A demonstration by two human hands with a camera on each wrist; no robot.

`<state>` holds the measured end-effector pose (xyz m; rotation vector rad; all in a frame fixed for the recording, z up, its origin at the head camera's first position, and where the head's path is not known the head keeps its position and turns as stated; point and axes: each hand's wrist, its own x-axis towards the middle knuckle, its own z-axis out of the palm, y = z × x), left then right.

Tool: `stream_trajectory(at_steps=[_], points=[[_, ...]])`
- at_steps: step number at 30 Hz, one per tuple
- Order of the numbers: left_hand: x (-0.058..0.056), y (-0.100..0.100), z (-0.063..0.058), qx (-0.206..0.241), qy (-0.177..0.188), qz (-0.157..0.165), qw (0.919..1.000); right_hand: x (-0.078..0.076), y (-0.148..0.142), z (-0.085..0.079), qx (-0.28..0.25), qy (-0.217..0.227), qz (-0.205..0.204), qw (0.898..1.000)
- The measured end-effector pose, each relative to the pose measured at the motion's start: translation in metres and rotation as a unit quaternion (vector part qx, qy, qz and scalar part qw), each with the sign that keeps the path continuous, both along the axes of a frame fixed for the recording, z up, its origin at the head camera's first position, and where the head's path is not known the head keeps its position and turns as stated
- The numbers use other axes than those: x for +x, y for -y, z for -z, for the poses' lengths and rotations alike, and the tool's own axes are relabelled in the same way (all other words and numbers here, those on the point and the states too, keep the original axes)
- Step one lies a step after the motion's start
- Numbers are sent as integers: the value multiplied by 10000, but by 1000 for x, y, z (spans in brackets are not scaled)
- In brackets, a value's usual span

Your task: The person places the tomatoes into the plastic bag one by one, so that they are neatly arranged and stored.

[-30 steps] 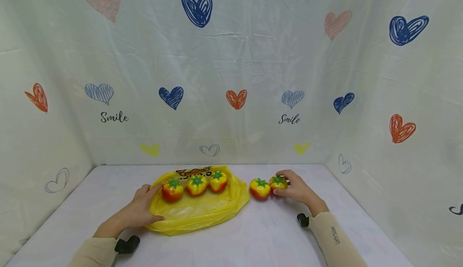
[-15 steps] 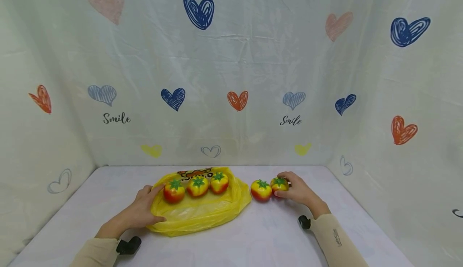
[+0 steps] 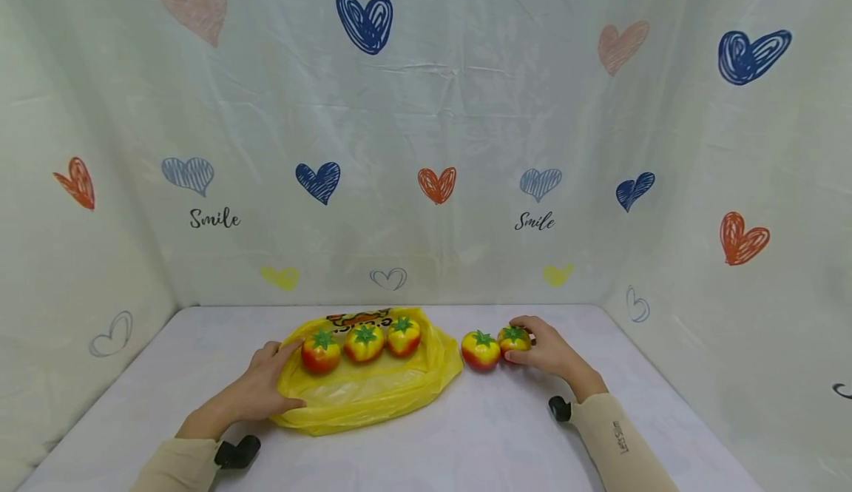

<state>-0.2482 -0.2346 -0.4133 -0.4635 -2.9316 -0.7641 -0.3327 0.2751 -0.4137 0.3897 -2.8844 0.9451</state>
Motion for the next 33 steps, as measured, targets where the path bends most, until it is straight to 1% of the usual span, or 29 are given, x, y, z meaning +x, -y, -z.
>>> stream_trajectory(at_steps=[9, 18, 26, 33], points=[[0, 1, 0, -17, 26, -1, 10000, 1, 0, 1, -32, -8, -20, 10000], [0, 1, 0, 2, 31, 1, 10000, 4, 0, -4, -26, -106, -20, 9999], [0, 1, 0, -11, 64, 3, 10000, 6, 0, -10, -50, -104, 139, 9998], [-1, 1, 1, -43, 5, 10, 10000, 8, 1, -17, -100, -331, 49, 9994]])
